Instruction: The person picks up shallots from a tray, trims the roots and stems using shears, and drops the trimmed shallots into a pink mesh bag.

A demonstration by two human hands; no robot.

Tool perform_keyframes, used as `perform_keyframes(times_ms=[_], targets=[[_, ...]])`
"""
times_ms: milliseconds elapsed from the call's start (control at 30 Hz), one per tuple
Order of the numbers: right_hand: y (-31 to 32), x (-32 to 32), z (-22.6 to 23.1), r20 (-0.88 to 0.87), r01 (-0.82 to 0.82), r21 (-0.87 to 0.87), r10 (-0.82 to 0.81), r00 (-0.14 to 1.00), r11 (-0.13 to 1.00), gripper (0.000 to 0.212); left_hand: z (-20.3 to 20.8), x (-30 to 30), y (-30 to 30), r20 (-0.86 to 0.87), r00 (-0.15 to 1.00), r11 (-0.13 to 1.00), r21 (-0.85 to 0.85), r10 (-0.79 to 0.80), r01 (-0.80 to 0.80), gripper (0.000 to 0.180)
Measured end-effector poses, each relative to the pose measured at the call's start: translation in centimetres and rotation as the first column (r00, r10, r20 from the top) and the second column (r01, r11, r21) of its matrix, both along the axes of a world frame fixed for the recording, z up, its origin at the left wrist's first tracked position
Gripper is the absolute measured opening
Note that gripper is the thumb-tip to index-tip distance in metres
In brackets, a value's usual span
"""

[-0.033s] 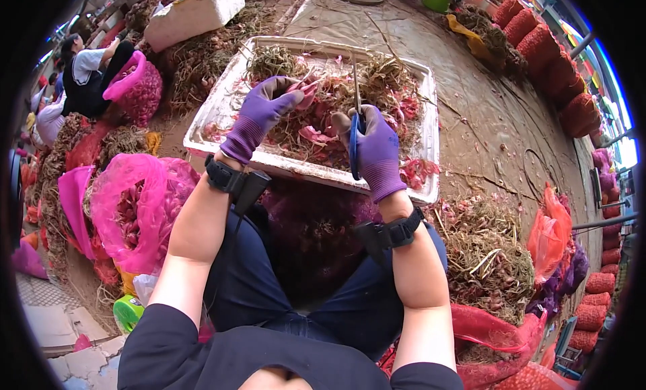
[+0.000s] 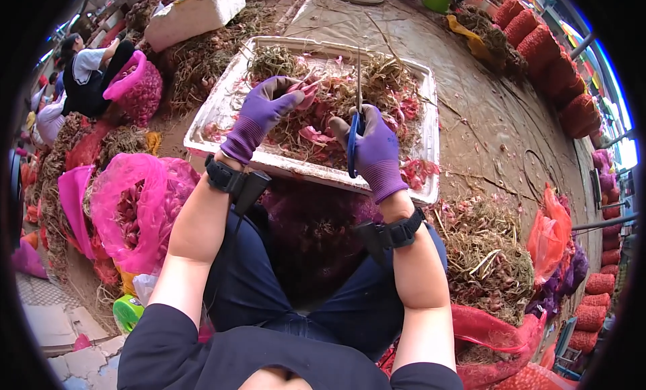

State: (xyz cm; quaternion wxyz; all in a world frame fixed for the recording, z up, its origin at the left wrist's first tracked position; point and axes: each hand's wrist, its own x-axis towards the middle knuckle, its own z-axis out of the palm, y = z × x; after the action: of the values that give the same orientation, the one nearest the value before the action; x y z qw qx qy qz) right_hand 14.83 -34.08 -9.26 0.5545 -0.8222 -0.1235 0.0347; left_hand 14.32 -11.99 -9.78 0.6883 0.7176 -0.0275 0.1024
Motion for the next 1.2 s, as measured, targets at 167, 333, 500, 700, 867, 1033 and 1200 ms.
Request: perform_keyframes(times_ms=[167, 333, 500, 700, 867, 1033, 1200], targets=[[0.3, -1.3, 1.0, 0.156, -0.073, -0.287, 0.122, 0.98, 0.955, 0.068, 0.8, -0.8, -0.5, 0.069, 0.997, 0.994, 0.099, 0.033, -0.04, 0.03], [0.6, -1.6, 1.2, 0.25, -0.019, -0.39, 0.126, 0.96, 0.921, 0.065, -0.3, -0.1, -0.3, 0.219, 0.969, 0.904, 0.384, 0.111, -0.19, 0.03], [0.5, -1.1, 1.4, 0.169, -0.031, -0.347, 0.095, 0.981, 0.938, 0.058, 0.2, -0.4, -0.8, 0.211, 0.97, 0.902, 0.384, 0.12, -0.195, 0.03], [-0.2, 0.0, 0.1, 0.04, -0.008, 0.01, 0.008, 0.999, 1.0, 0.054, 0.6, -0.4, -0.5, 0.042, 0.999, 0.991, 0.133, -0.01, 0.004, 0.028], [0.1, -0.5, 0.1, 0.145, -0.071, -0.226, 0.106, 0.984, 0.971, 0.062, 0.8, -1.2, 0.2, -0.13, 0.984, 0.972, -0.216, -0.123, 0.093, 0.024], [0.2, -0.2, -0.5, 0.132, -0.116, -0.179, 0.14, 0.981, 0.977, 0.059, 0.8, -1.2, -0.2, -0.146, 0.97, 0.942, -0.302, -0.196, 0.145, 0.023], [0.4, -0.6, 1.1, -0.087, -0.105, -0.072, 0.099, 0.991, 0.992, 0.057, 0.2, -0.9, 0.0, -0.145, 0.935, 0.897, -0.361, -0.324, 0.255, 0.018]])
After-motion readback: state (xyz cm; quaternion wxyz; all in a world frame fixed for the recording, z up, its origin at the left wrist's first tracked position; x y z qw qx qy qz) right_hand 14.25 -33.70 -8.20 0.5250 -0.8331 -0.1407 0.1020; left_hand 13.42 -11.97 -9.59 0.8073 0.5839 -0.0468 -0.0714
